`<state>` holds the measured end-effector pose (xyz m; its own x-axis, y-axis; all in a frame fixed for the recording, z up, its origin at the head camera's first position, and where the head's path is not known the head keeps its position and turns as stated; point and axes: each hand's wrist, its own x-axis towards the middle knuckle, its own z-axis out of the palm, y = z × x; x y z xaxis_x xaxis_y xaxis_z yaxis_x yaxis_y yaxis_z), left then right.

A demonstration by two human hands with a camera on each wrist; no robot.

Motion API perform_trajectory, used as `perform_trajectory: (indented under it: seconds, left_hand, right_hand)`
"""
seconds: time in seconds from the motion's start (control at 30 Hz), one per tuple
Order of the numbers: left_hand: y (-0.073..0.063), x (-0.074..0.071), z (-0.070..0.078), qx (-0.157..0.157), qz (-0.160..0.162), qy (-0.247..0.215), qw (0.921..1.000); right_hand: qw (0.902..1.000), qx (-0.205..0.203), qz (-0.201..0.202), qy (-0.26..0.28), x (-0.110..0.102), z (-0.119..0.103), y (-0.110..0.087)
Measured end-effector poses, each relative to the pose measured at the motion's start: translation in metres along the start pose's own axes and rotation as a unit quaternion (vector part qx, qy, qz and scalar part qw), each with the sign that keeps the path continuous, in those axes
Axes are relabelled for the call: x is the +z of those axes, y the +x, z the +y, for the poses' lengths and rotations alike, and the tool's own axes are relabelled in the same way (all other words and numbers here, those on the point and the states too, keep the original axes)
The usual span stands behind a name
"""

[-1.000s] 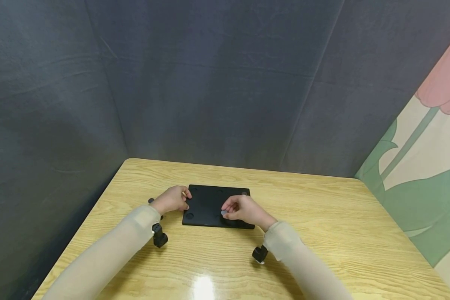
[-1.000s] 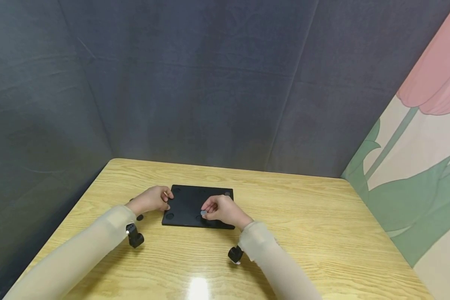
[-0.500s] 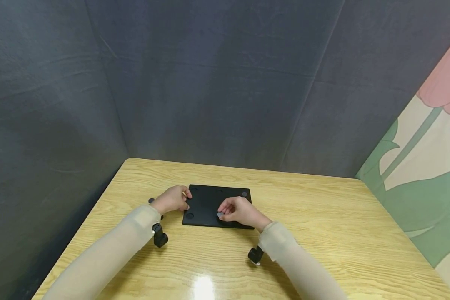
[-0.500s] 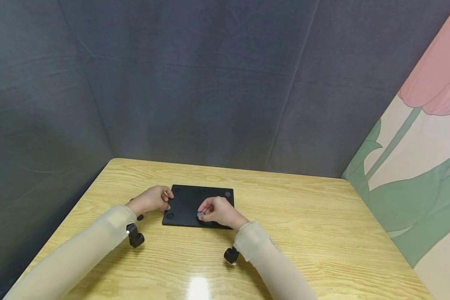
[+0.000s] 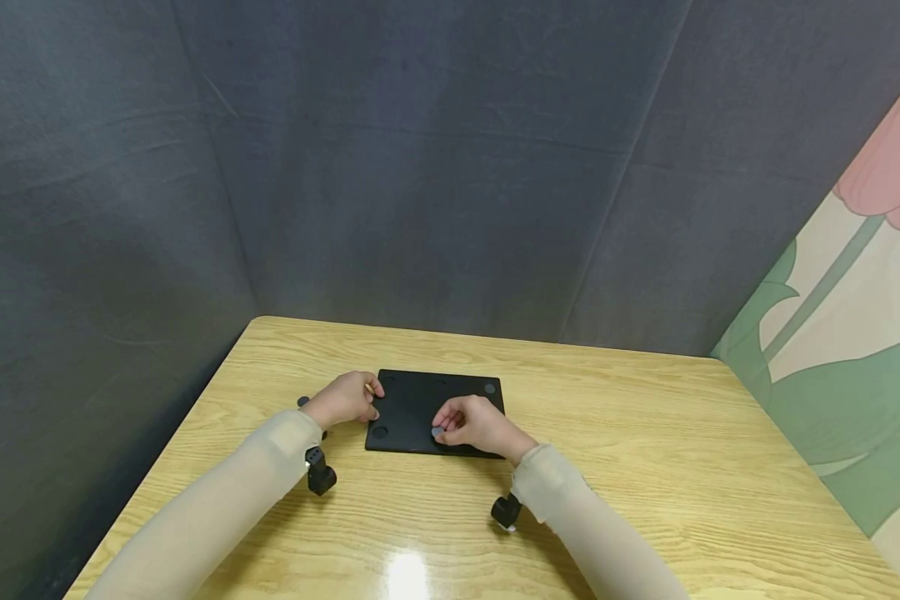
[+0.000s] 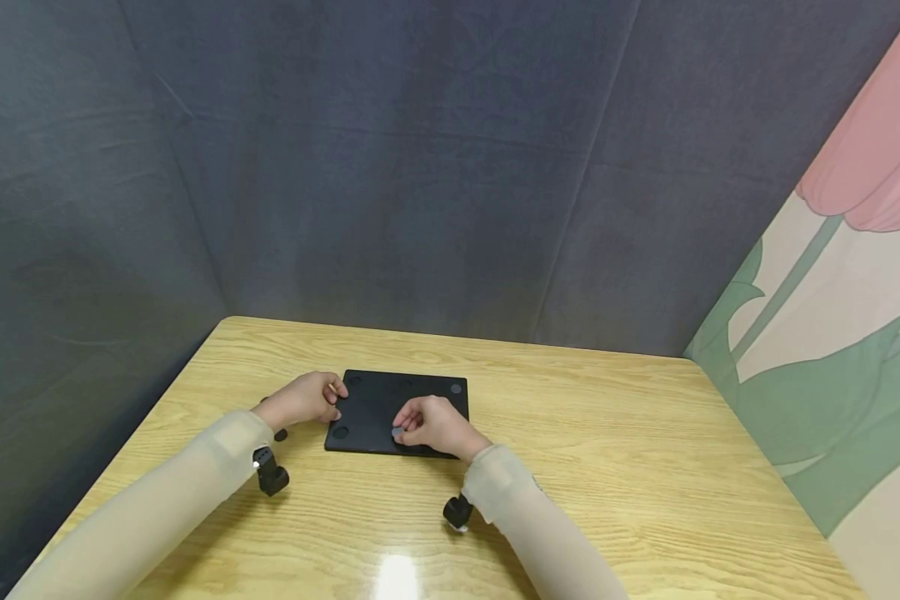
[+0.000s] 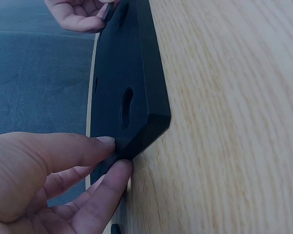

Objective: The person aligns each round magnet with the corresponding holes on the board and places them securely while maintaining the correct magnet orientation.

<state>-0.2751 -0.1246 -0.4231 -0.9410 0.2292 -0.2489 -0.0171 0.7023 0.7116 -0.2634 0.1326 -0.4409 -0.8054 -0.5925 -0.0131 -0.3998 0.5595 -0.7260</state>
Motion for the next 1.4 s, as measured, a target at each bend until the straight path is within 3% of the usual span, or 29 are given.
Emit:
perform_trajectory:
  seconds: [1.4]
  left_hand:
    - [-0.0008, -0.0005, 0.0004, 0.001, -0.004, -0.012, 0.9999]
  right_hand:
    - [0.9994, 0.022, -0.023, -0.015, -0.0017, -0.0004, 0.0039]
